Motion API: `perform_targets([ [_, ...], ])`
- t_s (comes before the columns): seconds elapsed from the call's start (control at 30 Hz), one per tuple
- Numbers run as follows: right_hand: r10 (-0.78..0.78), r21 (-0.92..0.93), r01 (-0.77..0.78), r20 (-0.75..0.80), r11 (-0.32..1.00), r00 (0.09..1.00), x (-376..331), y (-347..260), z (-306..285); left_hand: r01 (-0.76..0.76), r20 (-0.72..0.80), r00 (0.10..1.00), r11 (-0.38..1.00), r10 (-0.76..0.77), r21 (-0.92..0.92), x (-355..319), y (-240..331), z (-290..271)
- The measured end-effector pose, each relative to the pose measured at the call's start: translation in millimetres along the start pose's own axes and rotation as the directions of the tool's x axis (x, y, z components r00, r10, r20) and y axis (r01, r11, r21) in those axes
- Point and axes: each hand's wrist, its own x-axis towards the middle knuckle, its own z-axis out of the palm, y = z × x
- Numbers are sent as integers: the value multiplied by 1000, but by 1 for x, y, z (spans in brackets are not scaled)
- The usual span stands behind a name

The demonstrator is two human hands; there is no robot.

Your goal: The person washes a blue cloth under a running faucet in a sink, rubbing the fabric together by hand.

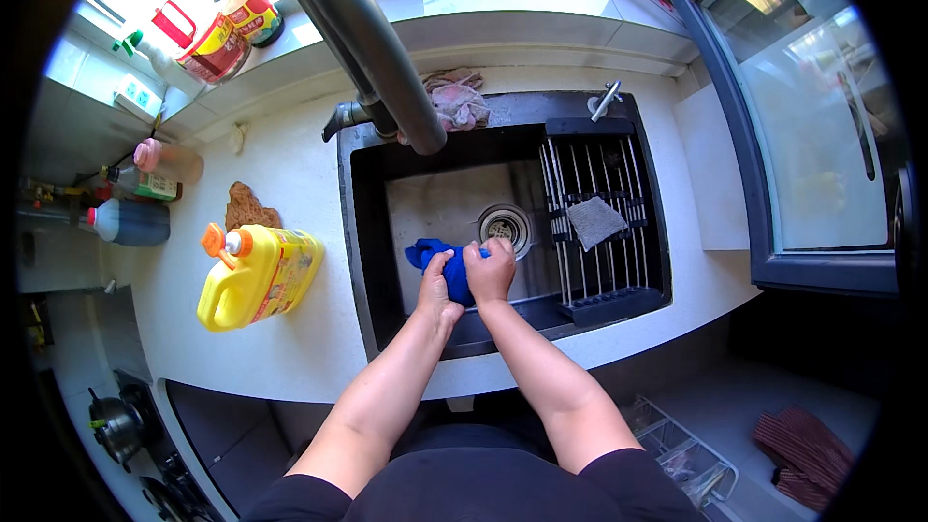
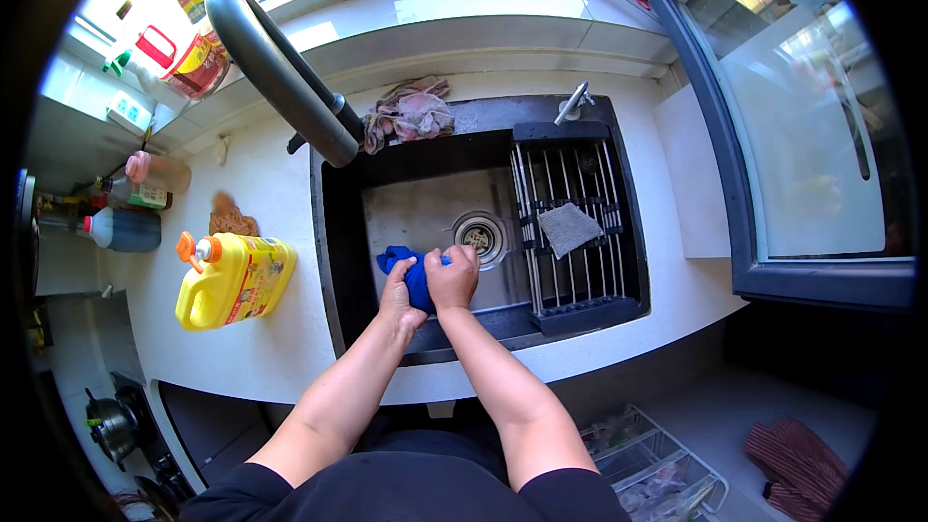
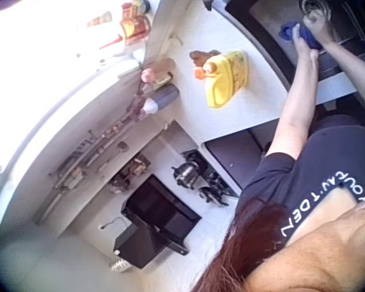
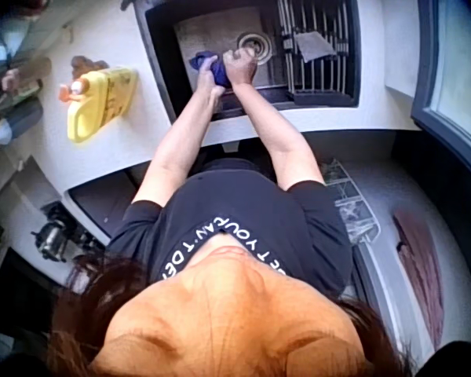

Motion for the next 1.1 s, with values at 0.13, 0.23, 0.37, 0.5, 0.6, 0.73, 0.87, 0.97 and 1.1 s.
perform_targets([
  [0.13, -427, 244, 398, 78, 884, 901, -31, -20, -5, 242, 613, 779, 965, -130, -103, 15, 17, -38],
  [0.23, -219, 139, 210, 56, 968, 974, -5, 9, 2, -31, -15, 999, 999, 31, -12, 4, -6, -3],
  [0.37, -351, 43, 351, -12, 935, 936, -4, 1, -6, -26, 11, 1000, 998, 25, 54, -10, 5, 9],
  [0.5, -369, 165, 331, 354, 929, 860, -36, -21, -13, 97, 292, 953, 995, -85, -26, 5, 14, -23],
  [0.6, -113, 2, 113, 52, 994, 992, 1, 2, -5, -8, -31, 999, 999, 9, 31, -9, 1, 2],
  [0.73, -540, 191, 518, 86, 833, 837, -27, -37, -22, 178, 428, 896, 979, -119, -100, 7, 12, -26],
  [0.87, -380, 146, 359, 158, 922, 911, -10, -8, -7, -22, 76, 997, 1000, 22, -7, 2, -2, -18],
  [0.97, 60, 193, -107, 233, 975, 971, 13, 21, -10, 18, 131, 991, 1000, -20, 19, -33, 8, 5],
  [1.1, 448, 158, -945, 850, 287, 278, 18, -5, -60, -81, 294, 950, 991, 109, -107, -53, 16, 8],
])
